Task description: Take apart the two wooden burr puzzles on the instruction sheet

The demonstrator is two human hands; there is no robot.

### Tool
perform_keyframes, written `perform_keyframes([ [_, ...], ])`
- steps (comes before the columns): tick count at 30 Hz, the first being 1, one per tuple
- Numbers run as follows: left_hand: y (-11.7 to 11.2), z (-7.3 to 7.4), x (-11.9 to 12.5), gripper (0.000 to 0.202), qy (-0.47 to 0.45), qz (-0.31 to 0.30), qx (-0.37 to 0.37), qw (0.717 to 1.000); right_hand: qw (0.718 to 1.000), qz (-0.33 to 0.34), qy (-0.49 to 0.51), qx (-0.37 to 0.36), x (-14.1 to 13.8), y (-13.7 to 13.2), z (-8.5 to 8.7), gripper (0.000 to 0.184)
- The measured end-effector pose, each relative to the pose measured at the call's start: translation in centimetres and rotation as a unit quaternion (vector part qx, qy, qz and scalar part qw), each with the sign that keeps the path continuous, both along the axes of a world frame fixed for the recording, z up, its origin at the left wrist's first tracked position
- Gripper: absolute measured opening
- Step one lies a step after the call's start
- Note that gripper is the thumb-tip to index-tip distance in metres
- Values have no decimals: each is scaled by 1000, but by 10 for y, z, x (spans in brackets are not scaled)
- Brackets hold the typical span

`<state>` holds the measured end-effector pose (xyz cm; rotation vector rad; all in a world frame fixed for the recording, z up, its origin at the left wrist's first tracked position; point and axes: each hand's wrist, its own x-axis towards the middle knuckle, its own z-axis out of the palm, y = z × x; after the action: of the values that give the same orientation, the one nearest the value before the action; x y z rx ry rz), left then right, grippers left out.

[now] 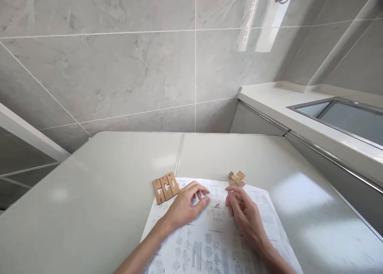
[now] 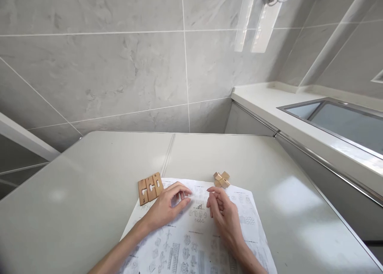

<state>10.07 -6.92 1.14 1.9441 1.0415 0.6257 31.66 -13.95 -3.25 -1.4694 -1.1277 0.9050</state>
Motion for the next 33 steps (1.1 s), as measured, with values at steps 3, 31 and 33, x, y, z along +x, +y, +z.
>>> perform_keyframes([
  [3, 0, -6, 0, 31, -24, -2, -41, 999, 999, -47, 9, -2, 9, 3, 4, 45],
  [31, -8, -11, -2, 73, -119, -10, -173, 978, 980, 181, 8, 78, 1, -10, 12, 30],
  [33, -9, -10, -2, 86, -145, -44, -223, 963, 968, 217, -43, 121, -2, -12, 18, 27],
])
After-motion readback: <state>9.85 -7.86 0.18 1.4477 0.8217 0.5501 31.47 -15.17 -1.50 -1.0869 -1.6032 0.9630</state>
